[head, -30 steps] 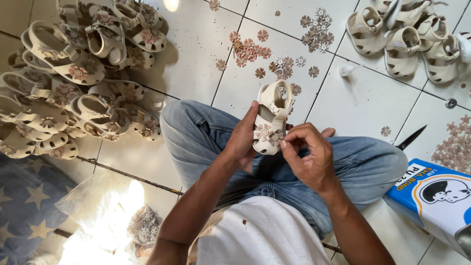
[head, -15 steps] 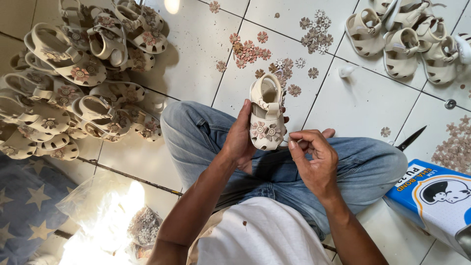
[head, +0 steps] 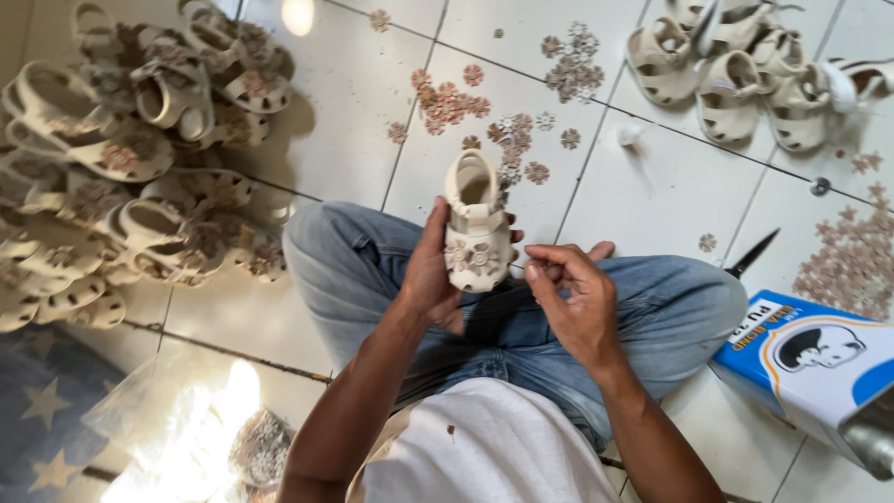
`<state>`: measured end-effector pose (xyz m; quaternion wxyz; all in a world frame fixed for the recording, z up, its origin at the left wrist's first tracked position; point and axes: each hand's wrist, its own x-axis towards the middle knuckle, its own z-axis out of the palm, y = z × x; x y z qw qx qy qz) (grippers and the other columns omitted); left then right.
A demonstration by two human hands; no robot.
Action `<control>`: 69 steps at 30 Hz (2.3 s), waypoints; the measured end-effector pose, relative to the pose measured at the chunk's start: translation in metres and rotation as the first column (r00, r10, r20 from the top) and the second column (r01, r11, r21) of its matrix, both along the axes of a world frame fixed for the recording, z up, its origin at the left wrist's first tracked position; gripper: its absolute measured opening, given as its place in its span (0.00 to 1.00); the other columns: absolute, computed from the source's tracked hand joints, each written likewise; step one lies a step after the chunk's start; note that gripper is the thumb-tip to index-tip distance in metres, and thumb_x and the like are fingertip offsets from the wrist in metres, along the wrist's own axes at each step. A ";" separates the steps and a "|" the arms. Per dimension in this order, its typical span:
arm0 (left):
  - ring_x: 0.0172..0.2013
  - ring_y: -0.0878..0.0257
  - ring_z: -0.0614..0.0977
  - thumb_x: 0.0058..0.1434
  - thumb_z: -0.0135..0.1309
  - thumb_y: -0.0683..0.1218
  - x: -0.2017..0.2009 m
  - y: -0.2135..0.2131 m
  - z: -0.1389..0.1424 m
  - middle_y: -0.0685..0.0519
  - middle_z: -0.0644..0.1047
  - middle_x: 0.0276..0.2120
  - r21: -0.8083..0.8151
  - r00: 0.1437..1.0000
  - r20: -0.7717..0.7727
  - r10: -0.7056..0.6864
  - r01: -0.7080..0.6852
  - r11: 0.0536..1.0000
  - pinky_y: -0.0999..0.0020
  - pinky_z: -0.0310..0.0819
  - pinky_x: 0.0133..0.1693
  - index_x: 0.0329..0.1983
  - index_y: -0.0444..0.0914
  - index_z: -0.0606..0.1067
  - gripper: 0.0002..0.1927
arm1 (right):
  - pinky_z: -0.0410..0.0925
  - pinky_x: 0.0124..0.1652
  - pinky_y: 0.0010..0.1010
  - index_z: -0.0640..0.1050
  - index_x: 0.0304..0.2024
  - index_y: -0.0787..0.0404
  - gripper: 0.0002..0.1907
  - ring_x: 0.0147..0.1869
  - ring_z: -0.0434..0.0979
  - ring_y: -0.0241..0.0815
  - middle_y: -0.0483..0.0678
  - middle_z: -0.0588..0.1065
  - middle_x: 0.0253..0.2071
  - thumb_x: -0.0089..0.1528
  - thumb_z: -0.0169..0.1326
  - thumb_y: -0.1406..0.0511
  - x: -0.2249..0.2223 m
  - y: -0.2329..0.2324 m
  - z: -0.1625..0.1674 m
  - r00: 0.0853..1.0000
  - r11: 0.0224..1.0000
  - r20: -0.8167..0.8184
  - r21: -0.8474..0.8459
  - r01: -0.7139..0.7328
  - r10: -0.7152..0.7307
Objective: The person sits on the floor and decorates a white sandal by applying glue with a small applicator and attaching small flower-shaped embellishments. They repeat this process on multiple sandals, placing finished ones aside.
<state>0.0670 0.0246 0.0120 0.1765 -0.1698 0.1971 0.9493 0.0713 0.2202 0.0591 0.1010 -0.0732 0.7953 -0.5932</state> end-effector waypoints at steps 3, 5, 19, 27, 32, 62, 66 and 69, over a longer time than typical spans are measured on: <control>0.54 0.48 0.81 0.76 0.25 0.66 -0.002 -0.003 -0.004 0.43 0.78 0.53 0.025 0.999 0.034 0.000 -0.001 1.000 0.53 0.80 0.53 0.66 0.34 0.67 0.36 | 0.69 0.38 0.18 0.80 0.49 0.66 0.11 0.36 0.72 0.27 0.43 0.77 0.35 0.64 0.60 0.71 -0.013 0.015 -0.020 0.998 0.995 0.048 0.094 0.042 -0.047; 0.53 0.48 0.81 0.75 0.25 0.67 -0.003 -0.005 -0.006 0.43 0.78 0.53 0.039 0.999 0.048 0.000 -0.002 0.999 0.54 0.80 0.53 0.65 0.34 0.68 0.37 | 0.69 0.36 0.19 0.80 0.50 0.66 0.12 0.36 0.72 0.27 0.43 0.76 0.35 0.64 0.60 0.71 -0.025 0.029 -0.038 0.984 0.993 0.135 0.062 0.105 -0.113; 0.50 0.52 0.82 0.74 0.27 0.66 -0.029 -0.011 -0.008 0.41 0.79 0.53 -0.106 0.994 0.105 0.025 -0.014 0.994 0.55 0.79 0.52 0.64 0.35 0.70 0.36 | 0.74 0.38 0.34 0.74 0.53 0.63 0.27 0.44 0.78 0.40 0.51 0.75 0.49 0.55 0.68 0.61 -0.183 0.106 -0.143 0.828 0.781 0.103 0.412 0.469 -0.551; 0.48 0.53 0.83 0.75 0.29 0.66 -0.049 -0.010 -0.017 0.44 0.80 0.49 -0.103 0.988 0.146 0.053 -0.038 0.994 0.56 0.79 0.53 0.63 0.35 0.71 0.35 | 0.70 0.49 0.42 0.71 0.53 0.59 0.31 0.50 0.77 0.51 0.55 0.74 0.50 0.54 0.73 0.61 -0.220 0.092 -0.174 0.877 0.735 -0.210 0.482 0.477 -0.432; 0.46 0.54 0.84 0.76 0.30 0.67 -0.053 -0.014 -0.019 0.45 0.80 0.47 -0.119 0.991 0.121 0.052 -0.038 0.992 0.56 0.80 0.50 0.62 0.36 0.72 0.34 | 0.71 0.47 0.41 0.75 0.47 0.62 0.20 0.45 0.78 0.50 0.55 0.76 0.45 0.59 0.70 0.64 -0.221 0.088 -0.185 0.872 0.752 -0.229 0.441 0.489 -0.433; 0.56 0.60 0.78 0.74 0.33 0.64 -0.013 0.010 0.002 0.47 0.74 0.59 -0.206 0.979 0.055 0.195 -0.180 0.962 0.61 0.74 0.58 0.71 0.36 0.62 0.34 | 0.70 0.58 0.27 0.72 0.57 0.68 0.17 0.53 0.76 0.33 0.57 0.77 0.60 0.74 0.47 0.61 -0.007 -0.011 0.016 0.996 0.934 0.066 -0.356 -0.035 0.062; 0.59 0.60 0.76 0.73 0.34 0.65 -0.009 0.012 0.003 0.46 0.73 0.61 -0.224 0.979 0.020 0.200 -0.191 0.956 0.62 0.72 0.60 0.73 0.35 0.60 0.36 | 0.70 0.58 0.27 0.72 0.57 0.67 0.16 0.53 0.76 0.32 0.57 0.78 0.58 0.74 0.47 0.60 -0.002 -0.013 0.018 0.997 0.915 0.048 -0.402 -0.034 0.058; 0.58 0.60 0.77 0.73 0.34 0.64 -0.007 0.011 0.006 0.46 0.73 0.61 -0.213 0.980 0.025 0.196 -0.186 0.959 0.62 0.72 0.60 0.72 0.35 0.61 0.35 | 0.70 0.57 0.26 0.73 0.56 0.67 0.16 0.52 0.77 0.32 0.56 0.78 0.57 0.74 0.47 0.61 0.001 -0.013 0.022 0.996 0.913 0.055 -0.406 -0.047 0.076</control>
